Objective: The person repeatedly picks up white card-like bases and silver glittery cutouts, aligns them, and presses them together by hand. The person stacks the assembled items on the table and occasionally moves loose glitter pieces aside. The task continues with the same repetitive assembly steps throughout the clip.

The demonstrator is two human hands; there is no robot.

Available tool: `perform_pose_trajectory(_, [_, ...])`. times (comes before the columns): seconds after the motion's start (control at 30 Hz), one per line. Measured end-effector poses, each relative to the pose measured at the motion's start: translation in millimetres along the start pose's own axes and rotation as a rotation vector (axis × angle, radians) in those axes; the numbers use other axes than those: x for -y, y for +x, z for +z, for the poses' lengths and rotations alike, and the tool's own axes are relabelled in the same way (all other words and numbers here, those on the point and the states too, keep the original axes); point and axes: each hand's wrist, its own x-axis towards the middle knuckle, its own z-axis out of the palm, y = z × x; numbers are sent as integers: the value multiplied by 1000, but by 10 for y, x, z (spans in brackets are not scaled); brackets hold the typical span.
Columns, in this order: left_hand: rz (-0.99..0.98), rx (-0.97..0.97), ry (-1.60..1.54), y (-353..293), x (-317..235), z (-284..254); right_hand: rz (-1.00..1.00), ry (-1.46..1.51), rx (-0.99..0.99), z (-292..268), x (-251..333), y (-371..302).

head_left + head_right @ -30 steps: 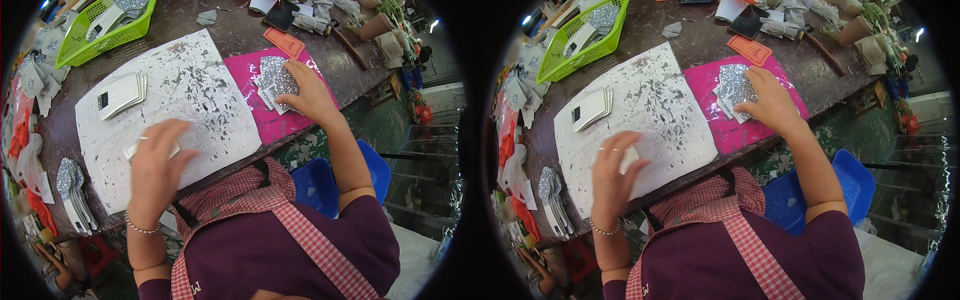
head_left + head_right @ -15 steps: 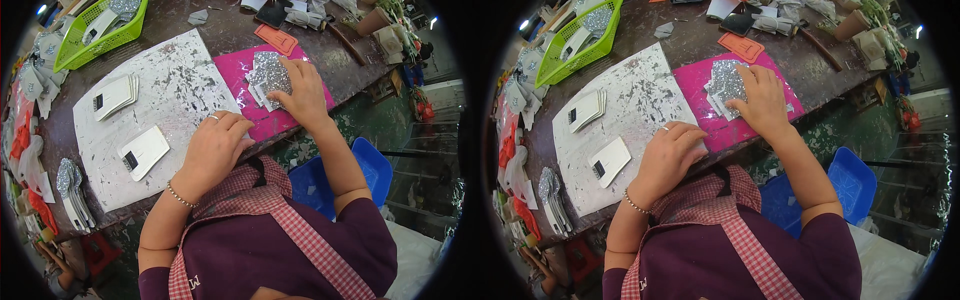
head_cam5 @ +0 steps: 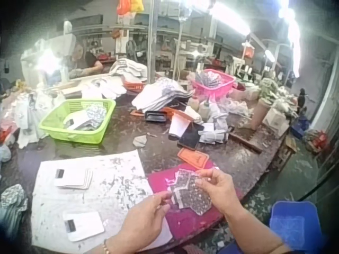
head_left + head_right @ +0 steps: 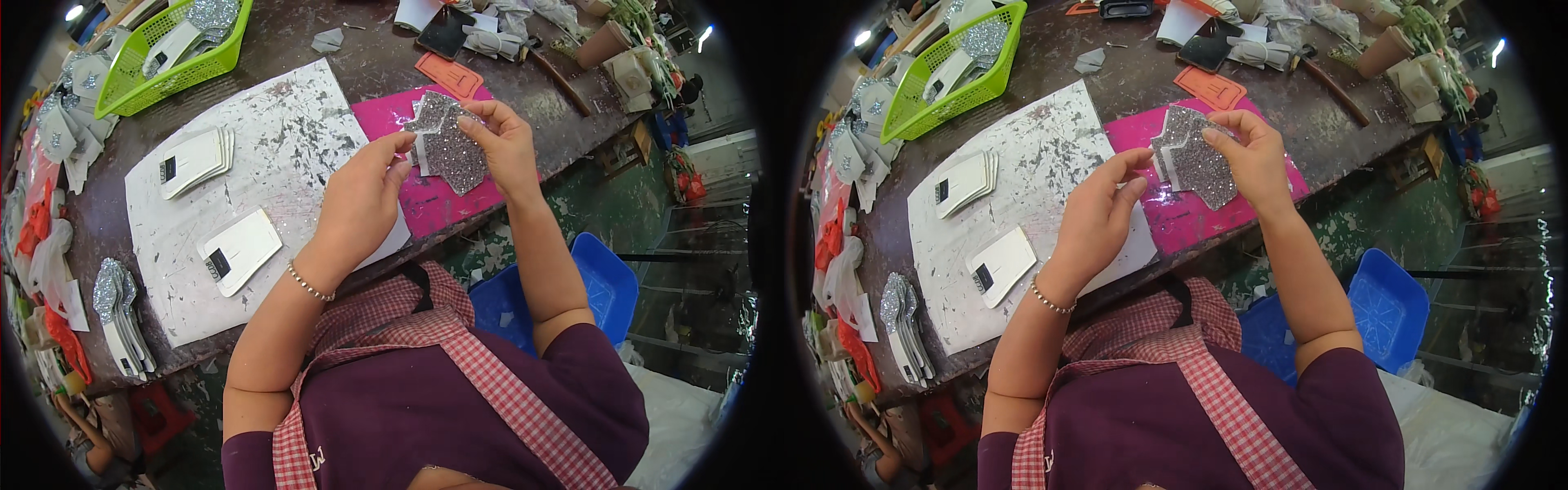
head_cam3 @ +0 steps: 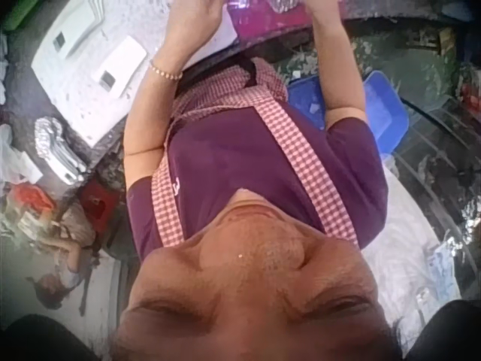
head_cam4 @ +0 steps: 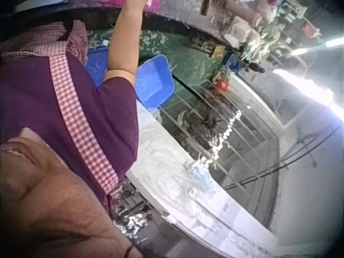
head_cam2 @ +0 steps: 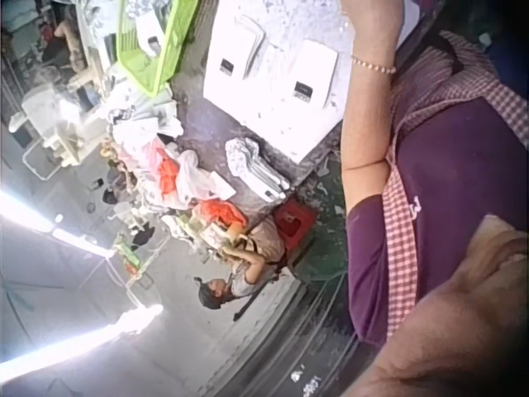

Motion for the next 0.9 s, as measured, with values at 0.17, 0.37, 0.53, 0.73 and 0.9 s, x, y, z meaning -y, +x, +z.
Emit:
perform_pose_trajectory(0.17, [213, 4, 347, 382, 118, 214, -48, -96, -68, -44, -67, 141])
perform_pose_trajectory(0.37, [247, 75, 515, 521, 380, 421, -176, -232, -191, -80, -313, 172])
perform_pose_trajectory(0.53, [160, 78, 448, 532, 281, 383, -53, 376, -297, -285, -140, 152])
perform_pose_trajectory(0.73, [50, -101, -242, 381, 29, 191, -44, 474, -198, -85, 166, -119])
perform_pose_trajectory(0.9, [-200, 37, -712, 42, -133, -115, -135, 388, -84, 388, 346, -386])
